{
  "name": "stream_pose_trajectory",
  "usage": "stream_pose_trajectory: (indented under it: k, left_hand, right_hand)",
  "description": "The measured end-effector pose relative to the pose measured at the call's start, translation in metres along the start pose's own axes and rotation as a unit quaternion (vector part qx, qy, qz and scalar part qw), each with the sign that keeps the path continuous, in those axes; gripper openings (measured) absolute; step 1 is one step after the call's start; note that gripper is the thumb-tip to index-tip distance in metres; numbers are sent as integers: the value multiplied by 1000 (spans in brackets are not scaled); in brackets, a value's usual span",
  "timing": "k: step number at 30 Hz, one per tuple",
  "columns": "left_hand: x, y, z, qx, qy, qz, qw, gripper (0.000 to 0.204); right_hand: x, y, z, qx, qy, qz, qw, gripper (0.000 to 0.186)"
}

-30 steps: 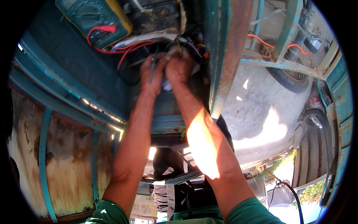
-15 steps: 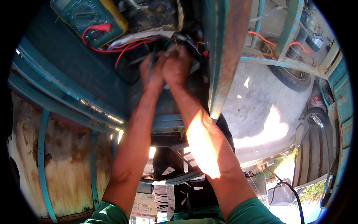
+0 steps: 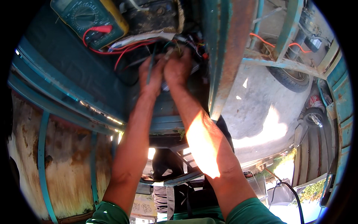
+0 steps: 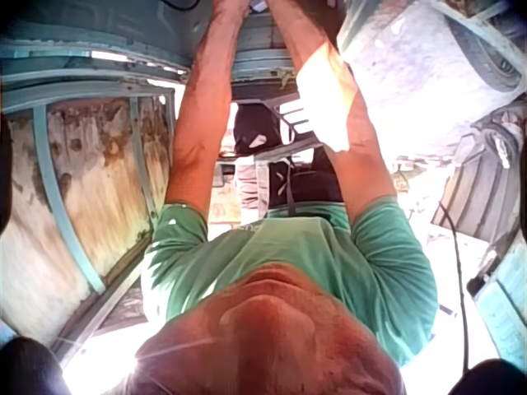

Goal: The person works on the electrical system of a teal three-wheeled vehicle, stripping wire ends and connecting them to a battery and control box. They use pliers and a multimeter to test connections and secure wires within the vehicle's under-seat compartment.

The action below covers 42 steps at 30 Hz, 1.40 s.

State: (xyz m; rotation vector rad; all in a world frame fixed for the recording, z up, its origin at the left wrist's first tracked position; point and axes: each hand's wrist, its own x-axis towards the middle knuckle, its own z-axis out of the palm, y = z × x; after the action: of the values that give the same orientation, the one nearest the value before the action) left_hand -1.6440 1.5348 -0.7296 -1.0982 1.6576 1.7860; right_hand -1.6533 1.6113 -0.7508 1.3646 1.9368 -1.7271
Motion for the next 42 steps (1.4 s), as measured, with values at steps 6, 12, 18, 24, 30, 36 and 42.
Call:
stream_pose_trajectory:
  k: [6,12,18,24,30,36,42]
  left_hand:
    - [4,-10,3,47,33,46,997,13]
    - [4,-11,5,49,45,62,996,11]
    - [1,0,3,18,9,11,1000,12]
    - [0,5,2,-27,-23,-18,999,13]
    - [16,-18,-6,-38,-22,-22,999,13]
    - [9,-8,-3,-71,-20,-51,996,14]
    - [9,-7,-1,-90,-27,-60,994,14]
  right_hand:
    - [4,0,2,-45,11,-20,999,24]
    - [-3,-14,2,-8,-28,3,1000,24]
    - [-2,-5,1,17,-11,-4,1000,23]
    - [13,4,-3,-94,21,41,994,32]
    - [33,38,-17,-335,-103,-132,927,35]
    - [26,30,-14,-187,-116,-32,975,31]
    - [25,39,-20,-107,-156,-36,981,30]
